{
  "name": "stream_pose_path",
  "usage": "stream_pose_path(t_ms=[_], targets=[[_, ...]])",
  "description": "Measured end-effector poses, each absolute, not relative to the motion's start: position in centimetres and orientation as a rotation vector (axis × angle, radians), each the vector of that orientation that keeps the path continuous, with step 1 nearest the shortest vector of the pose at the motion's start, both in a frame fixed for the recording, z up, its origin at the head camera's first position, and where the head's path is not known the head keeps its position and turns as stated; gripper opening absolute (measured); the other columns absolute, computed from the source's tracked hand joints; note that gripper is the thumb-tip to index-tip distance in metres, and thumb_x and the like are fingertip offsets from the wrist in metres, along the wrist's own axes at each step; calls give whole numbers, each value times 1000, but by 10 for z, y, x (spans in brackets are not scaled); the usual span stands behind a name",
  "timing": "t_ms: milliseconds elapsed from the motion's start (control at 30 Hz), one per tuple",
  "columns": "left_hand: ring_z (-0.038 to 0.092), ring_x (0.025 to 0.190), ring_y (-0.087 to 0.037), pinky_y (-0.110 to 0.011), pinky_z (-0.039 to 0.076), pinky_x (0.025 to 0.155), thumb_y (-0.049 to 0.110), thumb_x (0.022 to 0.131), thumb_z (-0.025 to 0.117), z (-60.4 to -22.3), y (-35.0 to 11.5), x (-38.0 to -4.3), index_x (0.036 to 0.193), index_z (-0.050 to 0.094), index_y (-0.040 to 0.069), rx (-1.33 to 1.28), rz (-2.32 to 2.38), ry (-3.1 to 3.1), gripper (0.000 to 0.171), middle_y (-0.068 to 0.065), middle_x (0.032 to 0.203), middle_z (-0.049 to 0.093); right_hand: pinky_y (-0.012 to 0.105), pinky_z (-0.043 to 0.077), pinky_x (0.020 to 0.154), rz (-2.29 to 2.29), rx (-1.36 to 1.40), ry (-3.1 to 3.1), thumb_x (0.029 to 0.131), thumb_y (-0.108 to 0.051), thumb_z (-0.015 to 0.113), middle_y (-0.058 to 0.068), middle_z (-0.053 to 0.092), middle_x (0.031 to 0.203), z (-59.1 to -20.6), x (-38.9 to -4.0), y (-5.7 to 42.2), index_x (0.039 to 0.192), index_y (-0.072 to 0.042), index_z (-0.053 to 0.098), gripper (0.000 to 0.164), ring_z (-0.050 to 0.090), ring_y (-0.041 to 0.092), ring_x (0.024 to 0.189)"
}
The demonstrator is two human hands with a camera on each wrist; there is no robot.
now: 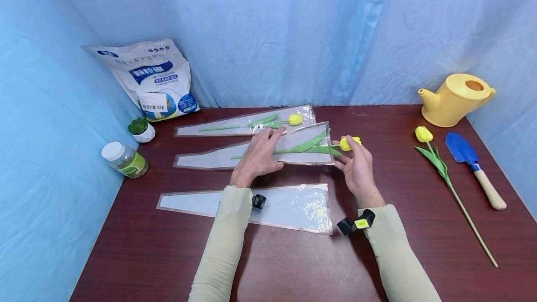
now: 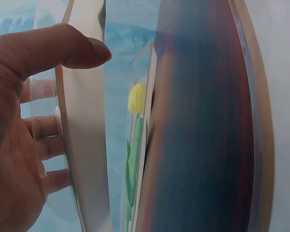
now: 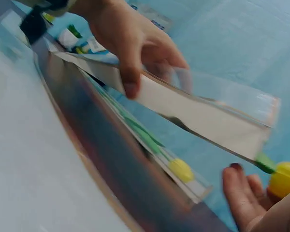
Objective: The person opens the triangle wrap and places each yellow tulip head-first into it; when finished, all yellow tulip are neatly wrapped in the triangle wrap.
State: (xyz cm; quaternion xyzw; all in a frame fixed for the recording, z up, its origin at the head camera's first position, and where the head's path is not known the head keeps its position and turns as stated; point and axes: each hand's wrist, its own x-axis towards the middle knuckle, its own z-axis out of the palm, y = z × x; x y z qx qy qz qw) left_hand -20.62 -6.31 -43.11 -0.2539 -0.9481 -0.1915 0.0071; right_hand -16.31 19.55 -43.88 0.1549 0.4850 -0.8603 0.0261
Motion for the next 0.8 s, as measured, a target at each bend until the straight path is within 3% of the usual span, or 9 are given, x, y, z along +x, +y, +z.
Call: stream_pose_path(t_ms=[133,267,467,567,800], targets=[[49,103,-23,-45,43,105,24,76,81,-433,-64,-207,154,36,17,-784,-586,-2966,90,-8,120,52,27,61,76,-2603,391,1525,105,-35,47,-9,72,88,-434,-162,209,99,-20,67,26,73,7,82],[49,100,-23,-45,44,103,25,77,81,-434,-63,-207,153,37,18,-767,-572,-2989,88,-8,118,51,25,60,77,-2556,335,1567,106,-27,45,-7,71,91,-431,-161,216,100,-21,70,27,71,7,82],[49,102,-24,-44,45,103,27,78,81,-435,-61,-206,152,36,20,-747,-533,-3032,87,-9,121,51,20,58,75,-2448,351,1748,103,-18,53,-10,69,94,-430,-162,214,112,-21,61,12,68,4,79],[49,102,-24,-44,45,101,27,79,81,-435,-59,-206,152,36,21,-750,-528,-3038,86,-10,122,51,19,58,73,-2387,397,1896,101,-18,58,-13,66,93,-432,-163,209,116,-19,54,16,67,3,78],[49,101,-24,-44,46,98,25,79,80,-435,-55,-204,150,38,21,-770,-540,-3018,83,-10,120,52,18,56,65,-2299,486,2124,96,-18,66,-15,65,80,-439,-164,201,104,-17,45,22,68,-1,73]])
